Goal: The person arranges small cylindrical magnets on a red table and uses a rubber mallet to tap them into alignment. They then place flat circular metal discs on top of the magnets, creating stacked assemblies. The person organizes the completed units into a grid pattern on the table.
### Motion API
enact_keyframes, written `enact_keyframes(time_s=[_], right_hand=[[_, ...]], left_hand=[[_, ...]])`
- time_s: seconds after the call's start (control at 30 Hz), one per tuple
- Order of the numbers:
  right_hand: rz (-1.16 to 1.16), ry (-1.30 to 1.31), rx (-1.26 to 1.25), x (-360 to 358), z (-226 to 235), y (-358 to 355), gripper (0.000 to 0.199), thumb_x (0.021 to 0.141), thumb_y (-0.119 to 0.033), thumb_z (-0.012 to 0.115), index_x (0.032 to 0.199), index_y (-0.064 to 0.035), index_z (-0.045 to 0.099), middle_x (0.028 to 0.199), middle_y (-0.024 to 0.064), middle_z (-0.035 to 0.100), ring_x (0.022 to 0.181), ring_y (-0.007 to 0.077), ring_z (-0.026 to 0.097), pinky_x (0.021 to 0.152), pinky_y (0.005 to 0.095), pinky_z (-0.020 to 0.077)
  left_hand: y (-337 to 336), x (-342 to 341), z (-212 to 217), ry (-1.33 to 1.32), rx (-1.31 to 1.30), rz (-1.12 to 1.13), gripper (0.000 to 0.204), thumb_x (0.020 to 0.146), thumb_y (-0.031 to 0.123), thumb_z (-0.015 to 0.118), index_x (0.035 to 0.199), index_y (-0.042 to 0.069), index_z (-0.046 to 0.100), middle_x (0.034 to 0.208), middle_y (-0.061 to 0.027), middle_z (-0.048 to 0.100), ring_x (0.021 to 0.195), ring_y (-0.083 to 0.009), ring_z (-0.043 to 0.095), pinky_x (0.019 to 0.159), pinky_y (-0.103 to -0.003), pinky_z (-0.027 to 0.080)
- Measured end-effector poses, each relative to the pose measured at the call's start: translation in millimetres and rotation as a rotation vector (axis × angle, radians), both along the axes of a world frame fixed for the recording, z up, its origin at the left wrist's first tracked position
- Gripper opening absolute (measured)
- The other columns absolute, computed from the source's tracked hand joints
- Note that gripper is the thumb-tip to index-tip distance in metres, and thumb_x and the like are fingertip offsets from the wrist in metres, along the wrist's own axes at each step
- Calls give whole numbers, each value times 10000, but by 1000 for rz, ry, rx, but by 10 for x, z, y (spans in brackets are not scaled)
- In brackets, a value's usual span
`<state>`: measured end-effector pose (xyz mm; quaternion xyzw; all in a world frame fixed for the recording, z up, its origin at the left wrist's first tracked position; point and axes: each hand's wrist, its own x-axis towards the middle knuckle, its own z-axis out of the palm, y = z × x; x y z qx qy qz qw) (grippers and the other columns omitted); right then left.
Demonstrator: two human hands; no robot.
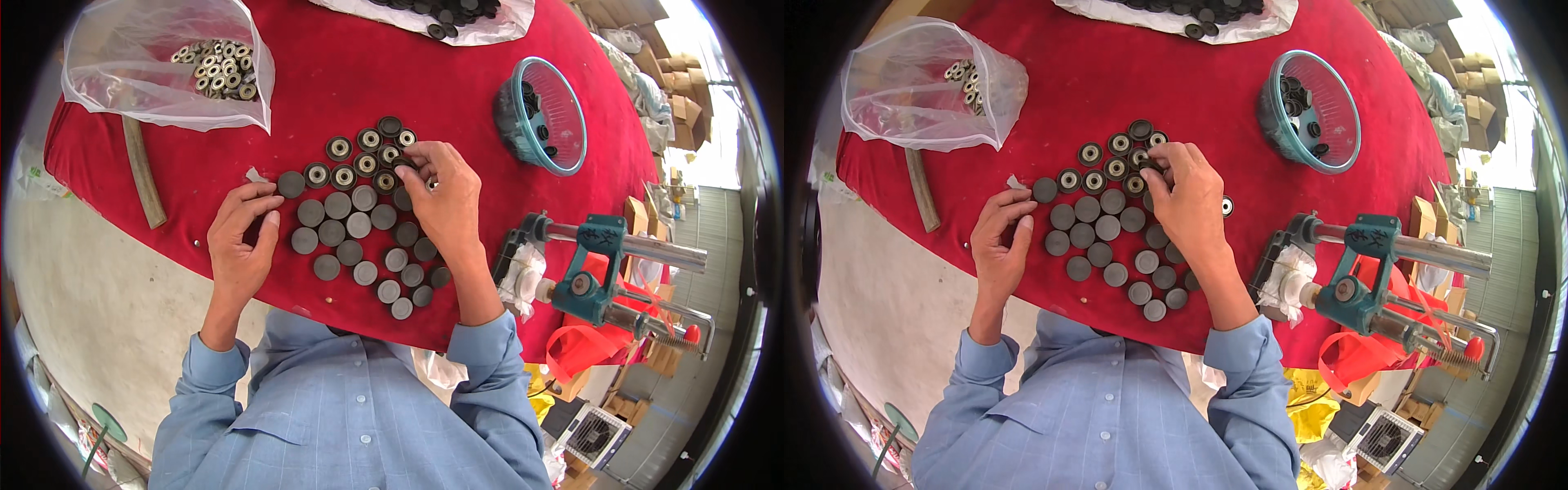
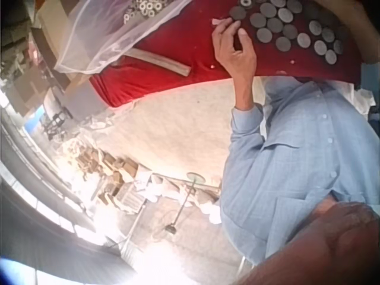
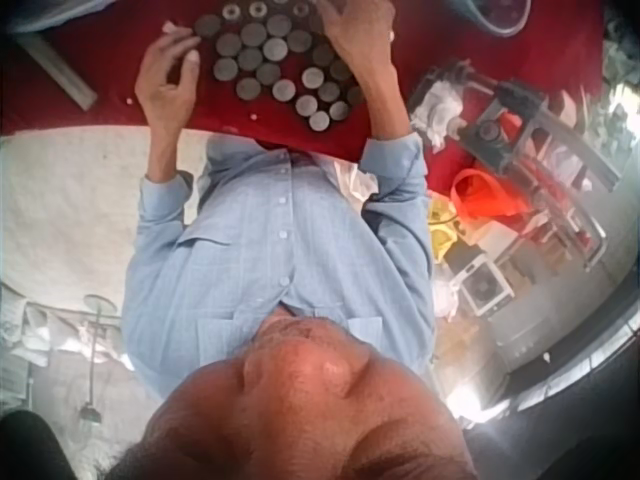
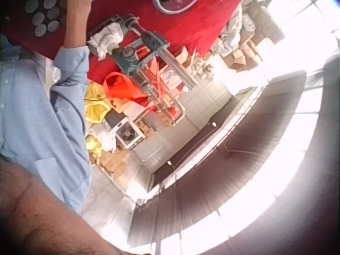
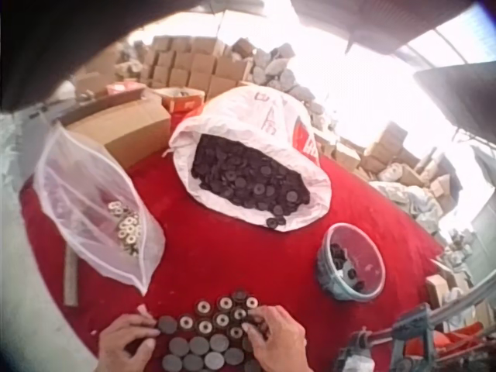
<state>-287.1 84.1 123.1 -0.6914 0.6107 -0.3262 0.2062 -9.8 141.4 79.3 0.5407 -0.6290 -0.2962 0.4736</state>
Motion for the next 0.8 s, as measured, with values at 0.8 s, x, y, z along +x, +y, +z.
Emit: enact_keyframes(time_s=[0.8], right_hand=[[144, 680, -327, 178, -232, 585, 452, 829, -10, 685, 1277, 20, 732, 1298, 125, 694, 1209, 291, 654, 1103, 520, 480]], left_hand=[[-9, 1, 14, 12, -8, -23, 199, 917, -69, 705, 1092, -10, 780, 1216, -134, 744, 1109, -260, 733, 972, -359, 578]])
